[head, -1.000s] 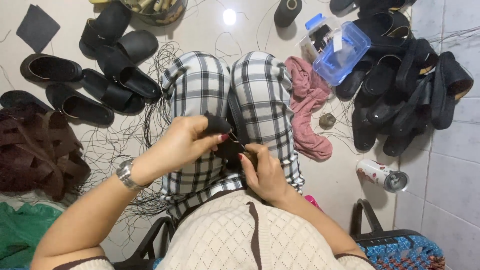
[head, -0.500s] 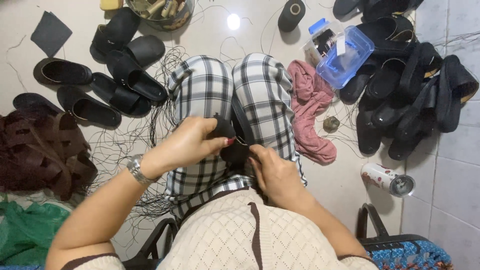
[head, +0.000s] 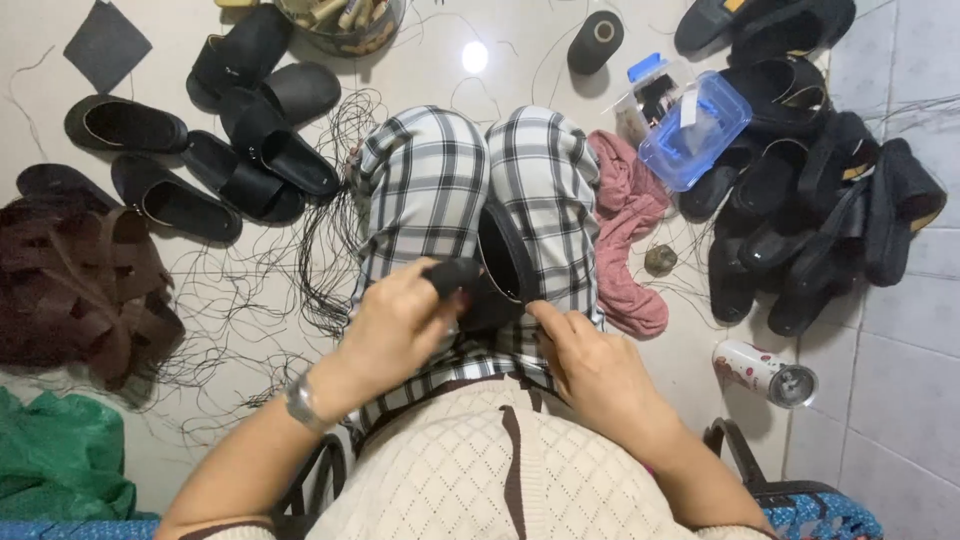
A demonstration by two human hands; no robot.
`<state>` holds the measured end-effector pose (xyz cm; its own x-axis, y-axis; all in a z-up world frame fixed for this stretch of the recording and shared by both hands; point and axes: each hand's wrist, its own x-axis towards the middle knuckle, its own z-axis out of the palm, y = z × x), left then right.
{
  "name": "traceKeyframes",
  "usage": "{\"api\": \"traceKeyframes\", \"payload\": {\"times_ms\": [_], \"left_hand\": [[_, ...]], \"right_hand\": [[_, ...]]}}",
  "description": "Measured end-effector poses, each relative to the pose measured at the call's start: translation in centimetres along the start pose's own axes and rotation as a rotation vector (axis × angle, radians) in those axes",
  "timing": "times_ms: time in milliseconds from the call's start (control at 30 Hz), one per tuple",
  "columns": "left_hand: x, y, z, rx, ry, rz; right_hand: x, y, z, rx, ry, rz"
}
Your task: The person sits on the floor and sews a black slip-on shoe using a needle and thread. They hold the shoe in their left hand and use the needle in their right hand to stitch the upper part of the shoe repeatedly.
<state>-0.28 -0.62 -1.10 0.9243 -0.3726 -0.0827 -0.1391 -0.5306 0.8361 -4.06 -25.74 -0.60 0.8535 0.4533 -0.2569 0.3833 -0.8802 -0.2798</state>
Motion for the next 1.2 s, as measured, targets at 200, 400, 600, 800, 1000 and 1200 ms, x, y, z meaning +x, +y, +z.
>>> {"api": "traceKeyframes", "payload": {"times_ms": [200, 400, 600, 800, 1000, 1200], "left_hand": [[2.2, -1.9, 4.3, 0.573, 0.285, 0.406], [2.8, -2.9, 5.3, 0.566, 0.304, 0.345], [1.8, -3.3, 5.2, 0.537, 0.325, 0.291], [1.0, -3.0, 5.3, 0.549, 0.355, 0.414], [-3.0, -5.4, 2.6, 0.045, 0.354, 0.017], [-3.0, -13.4, -1.8, 0.653, 0.619, 0.112]], "right_hand": [[1.2, -0.2, 1.4, 0.013, 0.052, -0.002], [1.2, 0.4, 0.9, -0.117, 0.074, 0.025], [-1.7, -0.1, -4.3, -0.096, -0.253, 0.026], [-3.5, 2.7, -2.5, 0.506, -0.01, -0.164], [-0.5, 3.2, 0.0, 0.483, 0.233, -0.141], [0.4, 2.4, -0.3, 0.152, 0.263, -0.18]]}}
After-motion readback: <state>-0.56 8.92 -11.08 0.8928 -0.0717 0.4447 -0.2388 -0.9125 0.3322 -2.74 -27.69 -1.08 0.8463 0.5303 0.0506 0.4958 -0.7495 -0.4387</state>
